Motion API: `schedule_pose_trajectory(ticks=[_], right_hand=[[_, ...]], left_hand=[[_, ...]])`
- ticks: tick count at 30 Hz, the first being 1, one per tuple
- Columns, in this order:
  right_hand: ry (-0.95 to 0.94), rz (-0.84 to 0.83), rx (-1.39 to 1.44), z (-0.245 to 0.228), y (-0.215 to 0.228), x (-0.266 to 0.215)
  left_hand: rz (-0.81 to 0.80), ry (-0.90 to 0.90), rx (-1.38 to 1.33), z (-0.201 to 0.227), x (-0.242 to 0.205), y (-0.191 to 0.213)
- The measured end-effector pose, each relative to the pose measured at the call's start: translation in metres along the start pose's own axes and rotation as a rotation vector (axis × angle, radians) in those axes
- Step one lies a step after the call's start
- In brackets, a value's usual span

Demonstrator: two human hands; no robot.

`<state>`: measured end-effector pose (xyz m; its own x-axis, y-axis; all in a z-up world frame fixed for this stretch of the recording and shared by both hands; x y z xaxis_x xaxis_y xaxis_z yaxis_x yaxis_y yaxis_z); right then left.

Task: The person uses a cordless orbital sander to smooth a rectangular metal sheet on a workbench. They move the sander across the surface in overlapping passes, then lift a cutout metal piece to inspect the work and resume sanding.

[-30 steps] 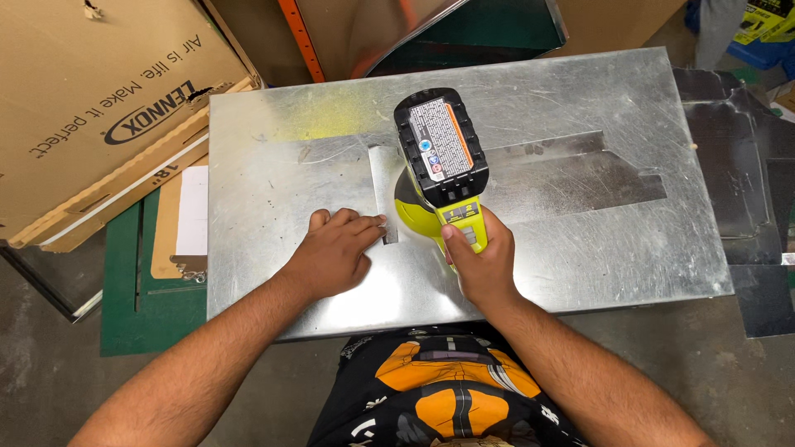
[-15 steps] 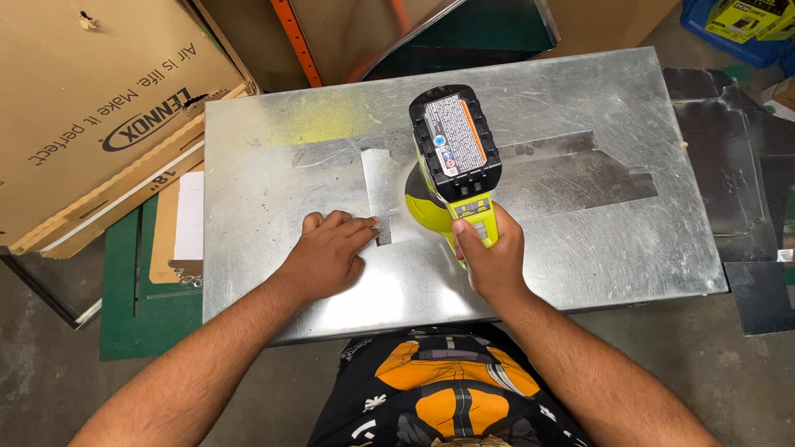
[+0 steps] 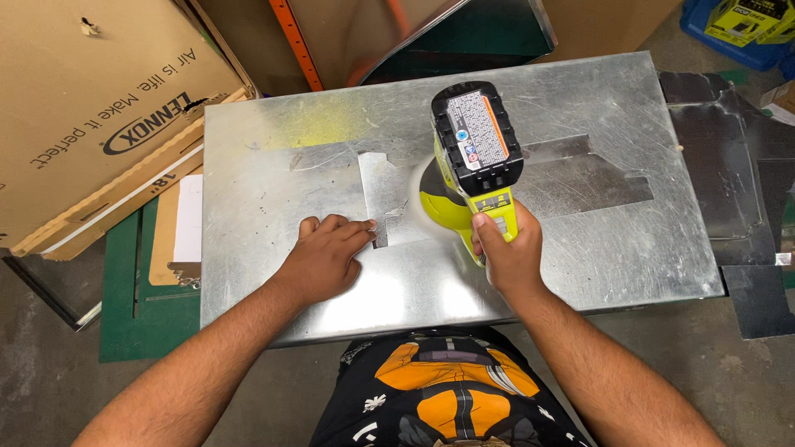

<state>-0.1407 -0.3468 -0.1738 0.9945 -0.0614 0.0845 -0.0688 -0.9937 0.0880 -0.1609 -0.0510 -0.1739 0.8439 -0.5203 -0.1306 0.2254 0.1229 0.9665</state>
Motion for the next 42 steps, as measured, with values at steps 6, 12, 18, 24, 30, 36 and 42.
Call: schedule_pose_trajectory(ticks=[6,12,18,24,30,36,42], right_hand=[[-0.007,0.04,0.027,-0.013,0.007,0.003],[0.007,0.088,0.084,0.004,0.02,0.009],[0.004,0.114,0.077,-0.002,0.029,0.008],[0.0,0.087,0.104,-0.004,0.027,0.005],[-0.01,0.012,0.07,-0.015,-0.001,0.003],[-0.007,-0.056,0.036,-0.021,-0.021,0.005],[0.006,-0.071,0.039,-0.023,-0.036,0.012]], left_hand=[[0.019,-0.003,-0.001,-0.002,-0.001,-0.001],[-0.004,0.007,0.007,-0.002,0.0,-0.001],[-0.016,0.015,-0.007,0.0,0.0,-0.001],[-0.023,-0.001,0.037,0.001,0.005,-0.004],[-0.1,-0.003,0.09,0.006,0.008,0.005],[-0.171,0.024,0.095,0.008,0.008,0.008],[-0.187,0.035,0.101,0.006,0.007,0.006]])
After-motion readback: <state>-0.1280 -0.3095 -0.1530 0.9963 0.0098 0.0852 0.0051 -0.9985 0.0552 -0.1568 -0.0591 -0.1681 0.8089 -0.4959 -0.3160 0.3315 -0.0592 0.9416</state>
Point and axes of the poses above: each hand's wrist, its own x-axis towards the middle knuckle, its own y-axis out of the back of the hand, z = x × y, the point moved 1 cm from there along x, towards the middle knuckle, and after that the axes turned 1 degree about -z, right-handed, at the moved point
